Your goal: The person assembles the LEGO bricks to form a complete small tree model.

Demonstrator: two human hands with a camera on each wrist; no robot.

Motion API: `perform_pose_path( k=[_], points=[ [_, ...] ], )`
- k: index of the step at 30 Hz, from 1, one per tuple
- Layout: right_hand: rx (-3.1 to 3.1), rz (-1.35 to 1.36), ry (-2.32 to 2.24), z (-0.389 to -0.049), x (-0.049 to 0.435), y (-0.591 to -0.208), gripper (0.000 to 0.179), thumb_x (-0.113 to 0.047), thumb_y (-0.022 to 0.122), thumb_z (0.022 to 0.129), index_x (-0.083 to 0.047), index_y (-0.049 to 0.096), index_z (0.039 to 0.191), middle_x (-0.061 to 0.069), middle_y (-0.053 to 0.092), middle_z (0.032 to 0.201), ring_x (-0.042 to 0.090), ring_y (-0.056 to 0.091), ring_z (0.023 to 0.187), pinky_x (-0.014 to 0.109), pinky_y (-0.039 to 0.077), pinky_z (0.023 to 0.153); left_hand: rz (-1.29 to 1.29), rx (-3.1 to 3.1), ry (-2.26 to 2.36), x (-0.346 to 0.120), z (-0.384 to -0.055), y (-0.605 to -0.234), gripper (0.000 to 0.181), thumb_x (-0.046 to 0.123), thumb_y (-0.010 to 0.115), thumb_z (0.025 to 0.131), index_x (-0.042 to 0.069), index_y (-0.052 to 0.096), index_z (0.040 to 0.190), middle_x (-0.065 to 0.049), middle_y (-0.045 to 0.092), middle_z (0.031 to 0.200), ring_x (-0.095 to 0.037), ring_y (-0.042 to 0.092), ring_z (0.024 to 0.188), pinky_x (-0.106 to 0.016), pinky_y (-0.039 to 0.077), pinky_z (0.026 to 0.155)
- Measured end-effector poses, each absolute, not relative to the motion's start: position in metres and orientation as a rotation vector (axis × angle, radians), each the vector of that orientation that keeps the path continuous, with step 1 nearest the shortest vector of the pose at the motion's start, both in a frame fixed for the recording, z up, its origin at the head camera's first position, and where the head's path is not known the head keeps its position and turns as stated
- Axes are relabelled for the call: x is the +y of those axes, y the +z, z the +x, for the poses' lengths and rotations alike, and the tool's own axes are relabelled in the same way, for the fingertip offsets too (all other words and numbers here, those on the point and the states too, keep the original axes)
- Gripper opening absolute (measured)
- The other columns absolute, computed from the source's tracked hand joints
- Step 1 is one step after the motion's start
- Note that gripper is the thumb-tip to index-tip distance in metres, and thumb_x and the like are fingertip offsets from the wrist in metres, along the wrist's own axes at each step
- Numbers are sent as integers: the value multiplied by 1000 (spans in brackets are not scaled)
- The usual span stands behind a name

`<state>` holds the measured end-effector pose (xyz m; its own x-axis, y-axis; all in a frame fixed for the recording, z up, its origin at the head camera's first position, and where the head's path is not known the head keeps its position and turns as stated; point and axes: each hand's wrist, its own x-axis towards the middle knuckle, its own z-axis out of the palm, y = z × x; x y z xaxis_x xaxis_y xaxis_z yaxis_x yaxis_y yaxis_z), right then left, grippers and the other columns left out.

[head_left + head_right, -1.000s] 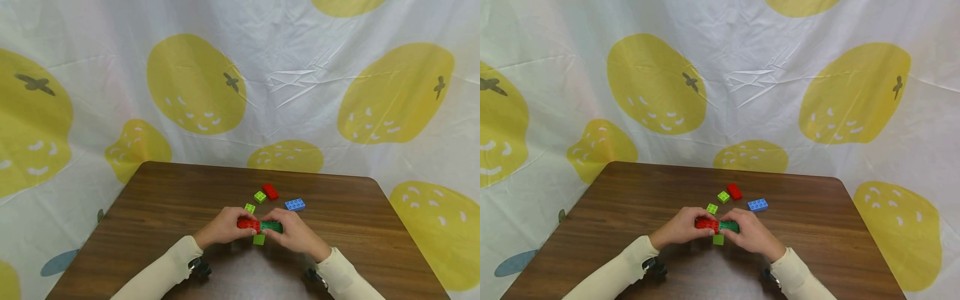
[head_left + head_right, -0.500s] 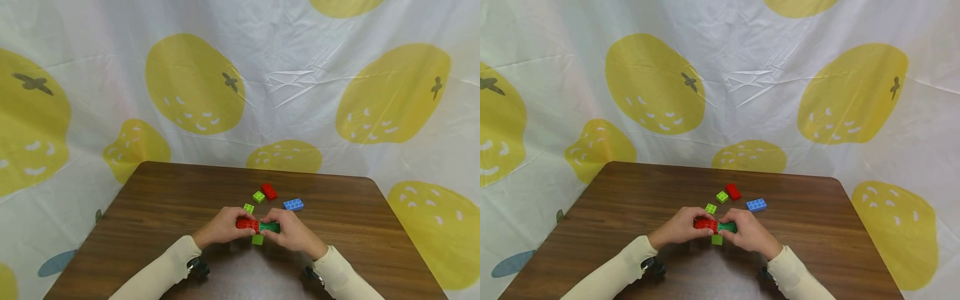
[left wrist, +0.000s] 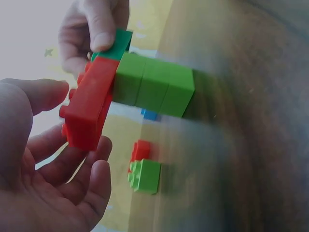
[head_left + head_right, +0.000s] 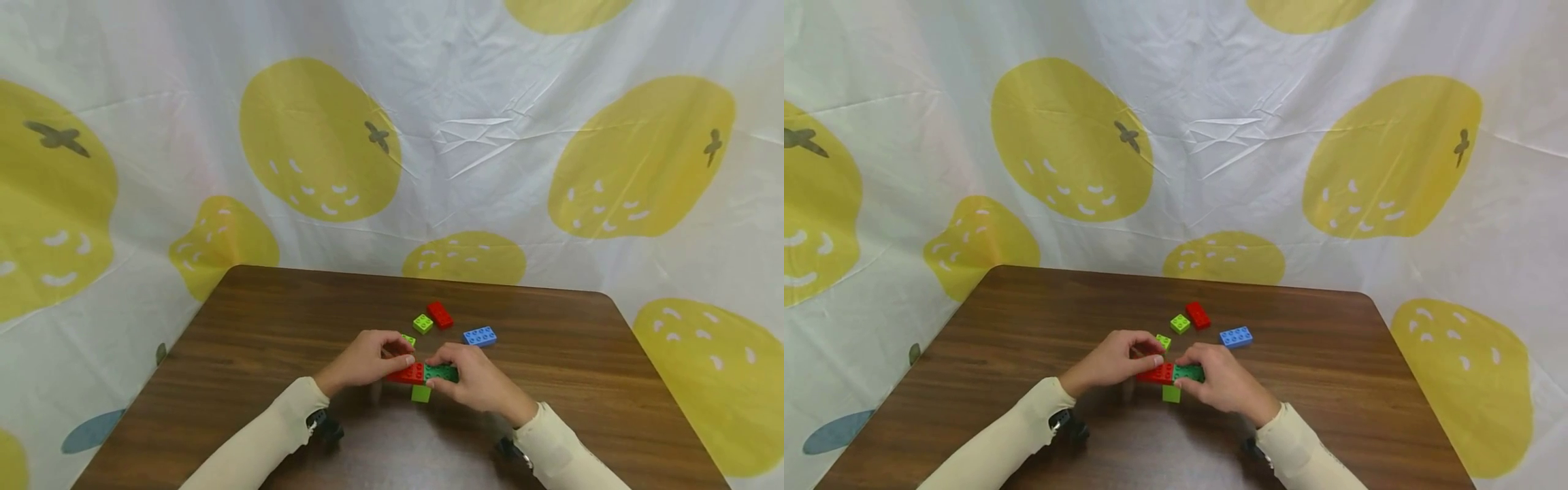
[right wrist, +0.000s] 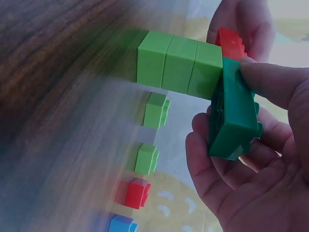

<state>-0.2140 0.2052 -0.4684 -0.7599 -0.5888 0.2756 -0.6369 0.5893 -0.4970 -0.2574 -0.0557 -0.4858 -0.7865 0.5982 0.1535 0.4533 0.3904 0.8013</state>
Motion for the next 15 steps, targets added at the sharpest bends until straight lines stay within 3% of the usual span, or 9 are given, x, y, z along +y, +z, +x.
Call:
perform_pose_path(
  k=[15],
  points=[
    [-2688,1081,881,-214,209,-475,25,-29,82,95,-17,75,115,-6,76,107,5,66,91,29,57,80,820,2541,1380,-55,-293,-499,27,25,76,98,9,75,120,2,75,106,-12,68,96,-30,58,86]
  ],
)
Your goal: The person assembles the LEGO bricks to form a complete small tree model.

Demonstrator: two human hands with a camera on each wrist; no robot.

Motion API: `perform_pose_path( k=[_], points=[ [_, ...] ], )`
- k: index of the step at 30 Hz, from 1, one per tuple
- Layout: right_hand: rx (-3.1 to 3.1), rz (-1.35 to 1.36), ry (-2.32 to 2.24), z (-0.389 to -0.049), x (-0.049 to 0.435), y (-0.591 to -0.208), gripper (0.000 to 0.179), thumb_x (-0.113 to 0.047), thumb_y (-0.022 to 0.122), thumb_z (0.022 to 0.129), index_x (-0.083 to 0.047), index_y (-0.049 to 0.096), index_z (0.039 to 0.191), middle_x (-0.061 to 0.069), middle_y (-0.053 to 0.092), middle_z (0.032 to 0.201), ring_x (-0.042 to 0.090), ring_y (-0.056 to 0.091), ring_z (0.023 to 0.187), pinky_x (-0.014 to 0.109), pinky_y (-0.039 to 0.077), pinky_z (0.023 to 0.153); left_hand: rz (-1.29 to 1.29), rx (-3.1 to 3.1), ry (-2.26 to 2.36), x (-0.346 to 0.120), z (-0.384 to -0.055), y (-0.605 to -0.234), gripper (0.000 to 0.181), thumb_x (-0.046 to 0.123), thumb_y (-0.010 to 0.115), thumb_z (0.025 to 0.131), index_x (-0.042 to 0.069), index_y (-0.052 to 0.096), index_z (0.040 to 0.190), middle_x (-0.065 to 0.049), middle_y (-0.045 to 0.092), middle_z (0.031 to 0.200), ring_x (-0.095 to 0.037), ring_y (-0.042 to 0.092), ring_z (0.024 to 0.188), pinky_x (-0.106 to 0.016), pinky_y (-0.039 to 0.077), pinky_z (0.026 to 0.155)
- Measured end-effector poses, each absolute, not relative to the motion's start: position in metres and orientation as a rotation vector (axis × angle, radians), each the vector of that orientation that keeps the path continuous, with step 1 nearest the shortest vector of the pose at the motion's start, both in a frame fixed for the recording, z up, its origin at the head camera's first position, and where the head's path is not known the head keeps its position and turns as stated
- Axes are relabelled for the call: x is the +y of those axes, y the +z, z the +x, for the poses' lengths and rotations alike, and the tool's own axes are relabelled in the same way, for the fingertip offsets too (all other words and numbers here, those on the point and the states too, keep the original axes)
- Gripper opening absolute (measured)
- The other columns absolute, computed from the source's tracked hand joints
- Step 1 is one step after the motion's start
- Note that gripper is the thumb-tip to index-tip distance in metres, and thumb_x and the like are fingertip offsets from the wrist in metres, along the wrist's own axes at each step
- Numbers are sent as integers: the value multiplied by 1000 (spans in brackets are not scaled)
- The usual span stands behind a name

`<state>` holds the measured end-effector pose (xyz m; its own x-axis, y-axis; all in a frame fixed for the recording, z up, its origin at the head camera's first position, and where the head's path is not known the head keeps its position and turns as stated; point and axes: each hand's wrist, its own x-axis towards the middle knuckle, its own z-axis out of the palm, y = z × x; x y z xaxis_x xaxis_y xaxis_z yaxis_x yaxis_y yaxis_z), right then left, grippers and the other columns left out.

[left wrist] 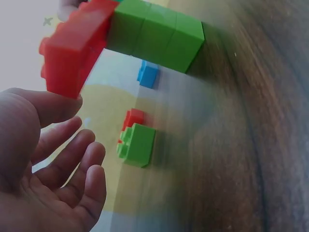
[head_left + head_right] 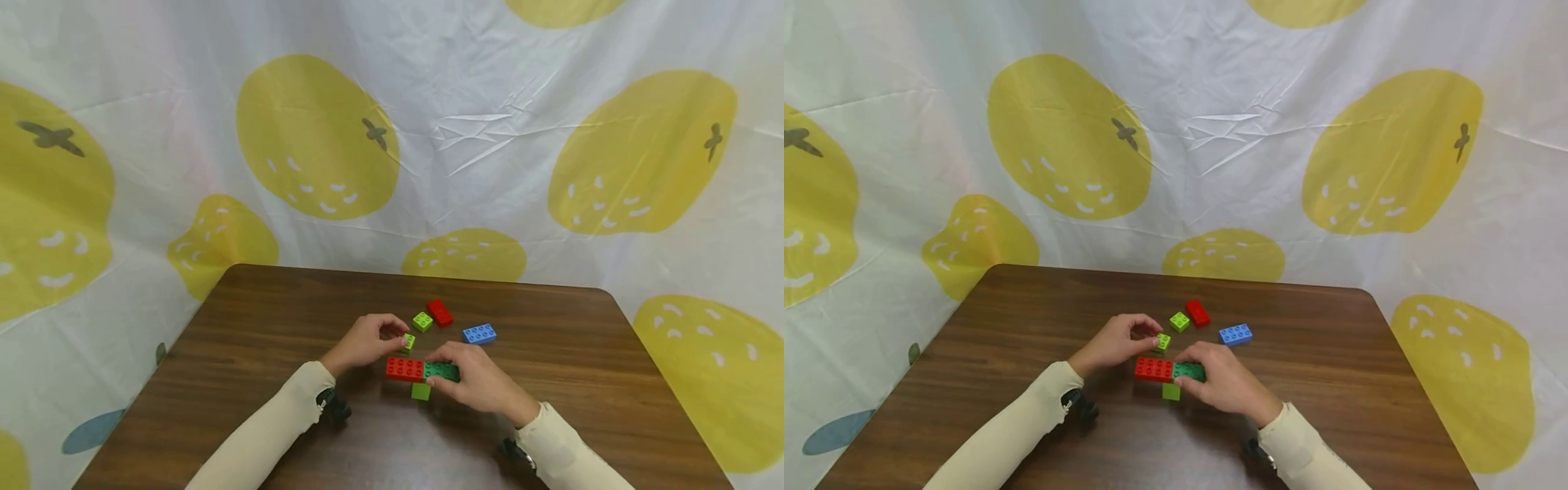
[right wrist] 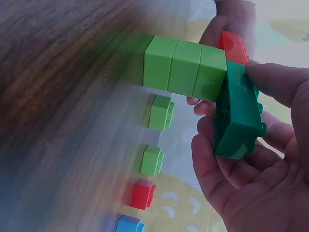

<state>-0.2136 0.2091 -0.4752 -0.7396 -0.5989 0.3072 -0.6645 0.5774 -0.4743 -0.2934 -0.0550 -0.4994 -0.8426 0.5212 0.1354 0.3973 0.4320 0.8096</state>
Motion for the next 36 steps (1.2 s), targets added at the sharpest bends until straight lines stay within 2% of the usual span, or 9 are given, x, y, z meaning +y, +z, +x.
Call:
perform_pose_path(
  k=[7,16,28,36],
  points=[
    [-2694,1082,889,-213,210,-474,25,-29,81,95,-17,75,116,-6,75,108,5,66,92,30,58,81,794,2567,1379,-50,-303,-504,28,23,78,97,7,75,119,0,75,108,-12,68,95,-30,58,85],
    [-2698,1079,858,-215,210,-475,25,-30,81,95,-18,75,116,-6,75,108,6,66,92,31,58,82,774,2601,1358,-43,-321,-503,33,29,79,96,10,74,122,-3,76,114,-14,69,98,-34,59,89],
    [-2637,1126,848,-216,211,-477,25,-29,82,94,-17,75,115,-7,75,105,5,66,91,30,57,80,851,2587,1368,-18,-352,-497,45,28,81,94,7,69,132,-13,70,131,-27,67,115,-48,55,103],
    [-2634,1132,849,-216,212,-477,25,-29,81,95,-18,75,115,-7,75,105,5,66,90,30,57,80,836,2571,1272,1,-373,-505,63,35,85,90,15,62,146,-7,60,149,-31,59,137,-52,50,113]
  ],
)
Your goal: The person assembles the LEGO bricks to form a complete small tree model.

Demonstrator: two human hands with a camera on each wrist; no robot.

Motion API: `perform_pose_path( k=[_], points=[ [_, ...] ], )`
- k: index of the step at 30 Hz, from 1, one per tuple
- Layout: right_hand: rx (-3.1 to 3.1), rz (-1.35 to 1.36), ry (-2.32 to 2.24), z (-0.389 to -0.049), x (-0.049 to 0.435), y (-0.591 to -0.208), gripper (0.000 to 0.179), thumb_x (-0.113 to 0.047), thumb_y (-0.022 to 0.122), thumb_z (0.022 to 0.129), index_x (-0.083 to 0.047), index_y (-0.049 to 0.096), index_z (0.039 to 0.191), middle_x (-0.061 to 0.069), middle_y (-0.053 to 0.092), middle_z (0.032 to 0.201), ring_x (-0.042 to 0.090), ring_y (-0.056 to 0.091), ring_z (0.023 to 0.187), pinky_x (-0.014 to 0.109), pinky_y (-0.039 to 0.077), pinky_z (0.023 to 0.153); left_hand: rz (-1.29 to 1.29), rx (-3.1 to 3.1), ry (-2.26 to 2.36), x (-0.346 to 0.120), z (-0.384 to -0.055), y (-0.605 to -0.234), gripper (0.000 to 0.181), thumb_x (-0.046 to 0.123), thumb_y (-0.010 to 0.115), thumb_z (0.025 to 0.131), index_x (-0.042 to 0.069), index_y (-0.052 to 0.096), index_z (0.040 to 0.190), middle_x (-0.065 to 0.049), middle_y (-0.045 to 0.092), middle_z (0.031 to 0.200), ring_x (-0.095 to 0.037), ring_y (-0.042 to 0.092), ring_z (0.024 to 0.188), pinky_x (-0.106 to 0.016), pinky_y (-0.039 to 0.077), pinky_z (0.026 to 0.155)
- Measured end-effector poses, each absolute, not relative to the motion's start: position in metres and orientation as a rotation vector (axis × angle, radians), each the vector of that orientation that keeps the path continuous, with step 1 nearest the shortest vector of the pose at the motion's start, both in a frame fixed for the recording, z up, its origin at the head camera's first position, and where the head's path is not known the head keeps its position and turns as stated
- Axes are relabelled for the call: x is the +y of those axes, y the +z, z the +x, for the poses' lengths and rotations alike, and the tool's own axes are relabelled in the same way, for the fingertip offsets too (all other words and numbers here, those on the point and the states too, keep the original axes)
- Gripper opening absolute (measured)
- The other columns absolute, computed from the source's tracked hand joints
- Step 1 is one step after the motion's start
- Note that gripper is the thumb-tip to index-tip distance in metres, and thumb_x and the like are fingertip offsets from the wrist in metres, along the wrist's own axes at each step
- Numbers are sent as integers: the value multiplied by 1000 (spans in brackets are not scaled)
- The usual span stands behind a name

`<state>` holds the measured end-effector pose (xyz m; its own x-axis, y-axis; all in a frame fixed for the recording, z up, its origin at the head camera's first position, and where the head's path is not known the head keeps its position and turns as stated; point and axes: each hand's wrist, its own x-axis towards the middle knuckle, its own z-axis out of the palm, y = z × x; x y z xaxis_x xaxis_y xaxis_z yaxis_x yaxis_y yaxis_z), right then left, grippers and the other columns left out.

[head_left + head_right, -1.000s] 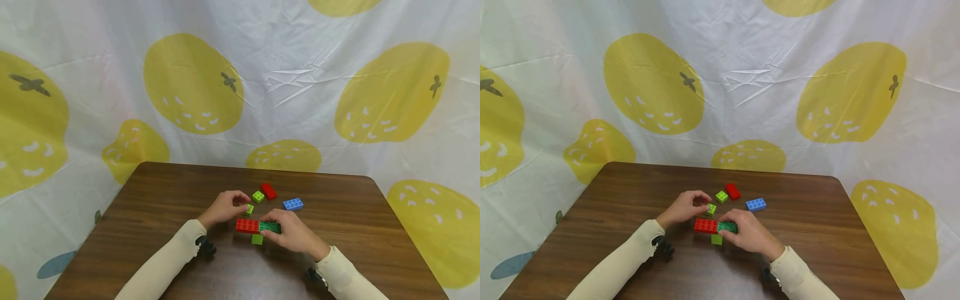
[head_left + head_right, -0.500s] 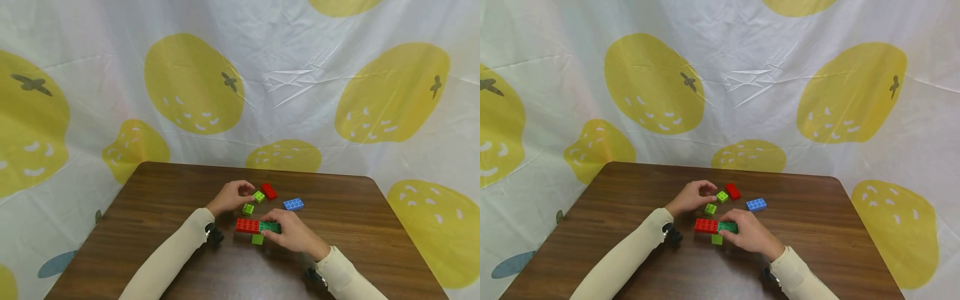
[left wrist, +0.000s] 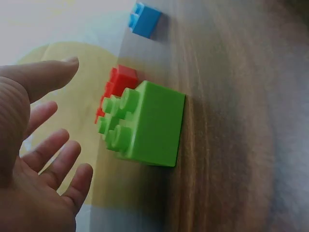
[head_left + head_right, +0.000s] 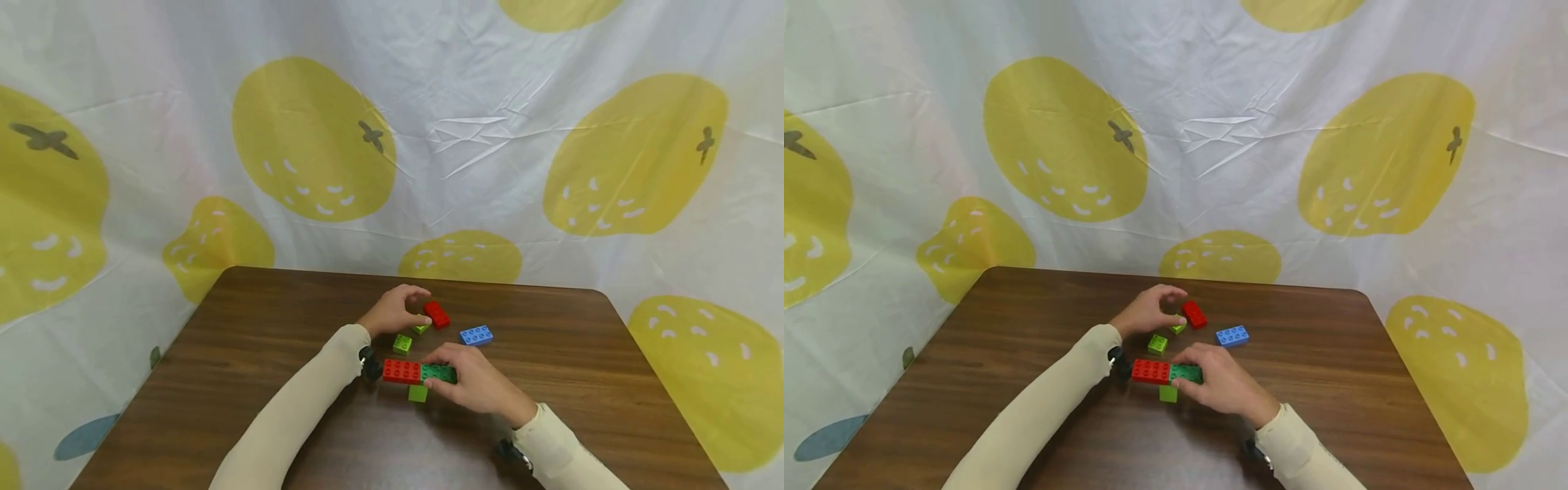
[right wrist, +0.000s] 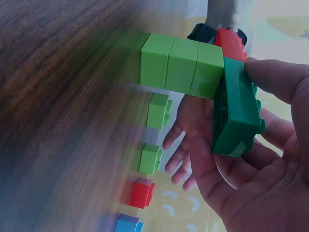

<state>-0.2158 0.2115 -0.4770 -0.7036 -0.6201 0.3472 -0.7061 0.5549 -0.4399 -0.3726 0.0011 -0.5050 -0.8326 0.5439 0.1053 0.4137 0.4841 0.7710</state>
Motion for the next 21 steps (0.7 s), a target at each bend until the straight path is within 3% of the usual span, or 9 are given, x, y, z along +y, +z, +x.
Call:
perform_pose_path(
  k=[5,11,14,21],
  points=[
    [-2640,1124,848,-214,211,-476,25,-29,82,94,-18,75,115,-8,74,105,5,66,90,30,57,80,896,2526,1158,10,-380,-511,74,34,85,91,16,53,156,-9,45,165,-35,45,150,-56,42,120],
    [-2657,1128,846,-214,210,-478,25,-29,81,95,-18,75,117,-7,74,107,5,65,92,30,57,81,932,2589,901,17,-378,-515,70,41,80,95,28,52,157,-6,34,173,-45,29,158,-82,20,117],
    [-2655,1128,831,-214,210,-478,25,-28,81,95,-18,75,116,-7,74,108,5,65,92,30,57,82,929,2624,843,21,-378,-516,62,41,78,96,31,56,154,-4,40,169,-43,34,155,-84,20,114],
    [-2663,1107,824,-214,213,-476,25,-27,81,95,-17,75,117,-7,75,107,5,65,92,31,57,82,876,2702,883,30,-379,-518,41,33,81,95,24,70,133,-4,58,148,-29,54,136,-72,35,112]
  ],
)
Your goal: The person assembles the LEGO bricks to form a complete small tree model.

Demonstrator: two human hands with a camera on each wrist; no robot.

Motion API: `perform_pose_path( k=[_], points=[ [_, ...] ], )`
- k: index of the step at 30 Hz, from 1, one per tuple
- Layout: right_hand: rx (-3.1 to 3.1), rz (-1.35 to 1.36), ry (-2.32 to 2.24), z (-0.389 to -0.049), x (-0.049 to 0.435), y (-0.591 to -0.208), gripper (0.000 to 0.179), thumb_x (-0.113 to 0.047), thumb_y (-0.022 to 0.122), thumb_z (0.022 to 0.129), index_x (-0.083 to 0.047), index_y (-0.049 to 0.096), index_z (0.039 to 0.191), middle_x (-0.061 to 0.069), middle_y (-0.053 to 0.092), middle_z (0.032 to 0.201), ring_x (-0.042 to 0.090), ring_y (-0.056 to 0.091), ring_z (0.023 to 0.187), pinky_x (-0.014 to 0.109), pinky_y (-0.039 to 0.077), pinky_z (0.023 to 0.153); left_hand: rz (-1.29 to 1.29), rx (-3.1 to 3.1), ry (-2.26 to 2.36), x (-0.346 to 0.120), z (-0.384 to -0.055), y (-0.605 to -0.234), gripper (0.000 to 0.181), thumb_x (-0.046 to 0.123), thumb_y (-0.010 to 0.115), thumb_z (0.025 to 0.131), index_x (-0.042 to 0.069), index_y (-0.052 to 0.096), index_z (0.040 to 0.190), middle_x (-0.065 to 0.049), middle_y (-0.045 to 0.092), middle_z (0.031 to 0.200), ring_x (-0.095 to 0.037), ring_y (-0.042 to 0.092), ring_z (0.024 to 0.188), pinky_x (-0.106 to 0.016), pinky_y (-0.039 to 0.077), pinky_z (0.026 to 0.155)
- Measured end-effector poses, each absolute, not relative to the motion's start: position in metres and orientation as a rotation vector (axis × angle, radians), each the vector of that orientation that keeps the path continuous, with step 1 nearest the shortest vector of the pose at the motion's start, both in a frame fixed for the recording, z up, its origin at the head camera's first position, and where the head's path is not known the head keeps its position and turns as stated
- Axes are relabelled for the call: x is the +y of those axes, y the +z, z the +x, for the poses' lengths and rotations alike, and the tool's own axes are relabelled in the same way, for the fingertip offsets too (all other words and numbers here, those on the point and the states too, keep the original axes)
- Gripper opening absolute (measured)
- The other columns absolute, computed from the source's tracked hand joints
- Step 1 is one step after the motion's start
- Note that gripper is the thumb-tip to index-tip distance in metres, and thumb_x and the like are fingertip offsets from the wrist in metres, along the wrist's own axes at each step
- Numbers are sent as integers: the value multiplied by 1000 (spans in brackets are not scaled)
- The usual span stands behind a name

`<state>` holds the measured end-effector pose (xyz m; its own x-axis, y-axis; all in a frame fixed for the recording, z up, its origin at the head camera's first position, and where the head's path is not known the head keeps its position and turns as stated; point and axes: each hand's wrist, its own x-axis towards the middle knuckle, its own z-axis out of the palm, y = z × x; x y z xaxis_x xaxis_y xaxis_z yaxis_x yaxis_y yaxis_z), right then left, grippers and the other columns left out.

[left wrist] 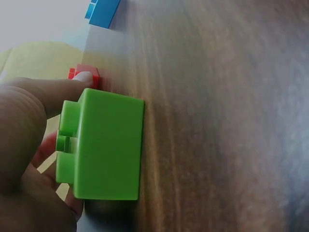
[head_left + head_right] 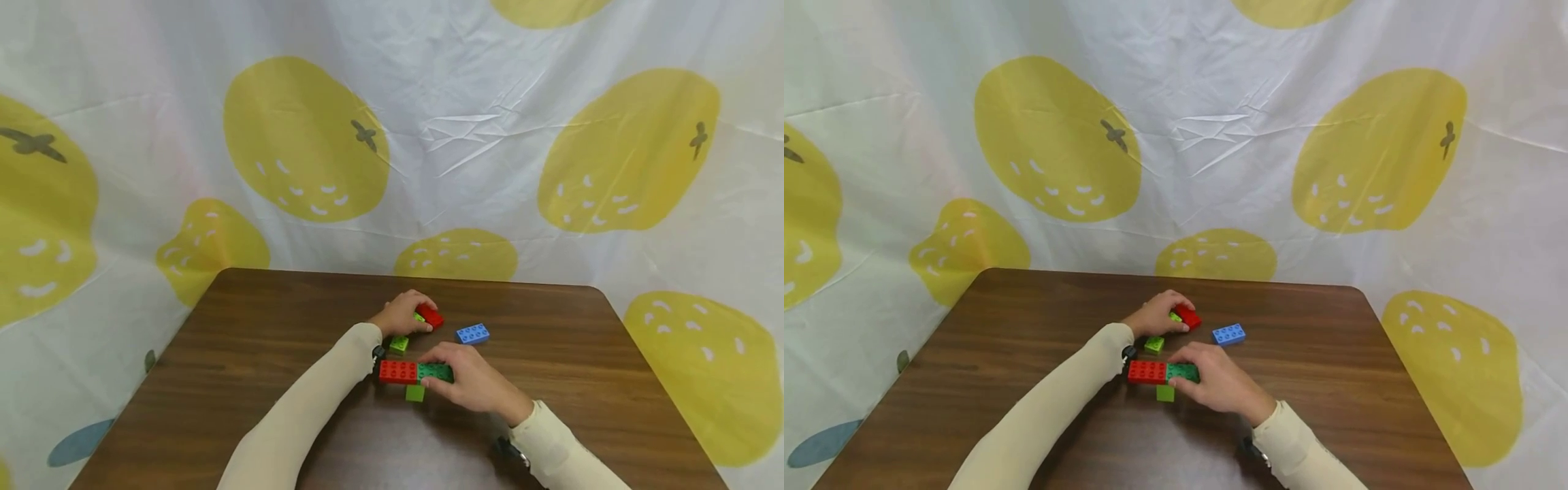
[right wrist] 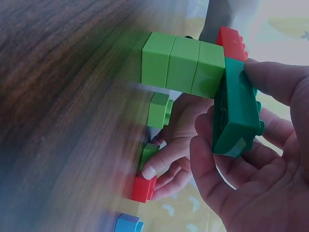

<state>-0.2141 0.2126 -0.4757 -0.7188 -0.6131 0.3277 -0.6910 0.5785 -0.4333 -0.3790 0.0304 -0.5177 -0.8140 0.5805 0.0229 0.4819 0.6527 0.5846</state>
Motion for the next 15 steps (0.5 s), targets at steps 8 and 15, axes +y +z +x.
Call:
perform_pose_path(
  k=[8,15],
  points=[
    [-2671,1123,839,-215,212,-475,26,-27,80,96,-16,74,118,-6,74,106,6,65,91,29,56,81,843,2703,972,29,-379,-517,32,31,85,92,20,70,118,0,73,120,-18,65,107,-55,47,106],
    [-2656,1125,844,-215,212,-475,25,-27,80,95,-16,75,117,-6,74,107,5,65,91,29,57,80,851,2627,1136,21,-381,-514,35,28,83,94,15,71,125,-6,72,131,-24,66,120,-43,54,106]
  ],
)
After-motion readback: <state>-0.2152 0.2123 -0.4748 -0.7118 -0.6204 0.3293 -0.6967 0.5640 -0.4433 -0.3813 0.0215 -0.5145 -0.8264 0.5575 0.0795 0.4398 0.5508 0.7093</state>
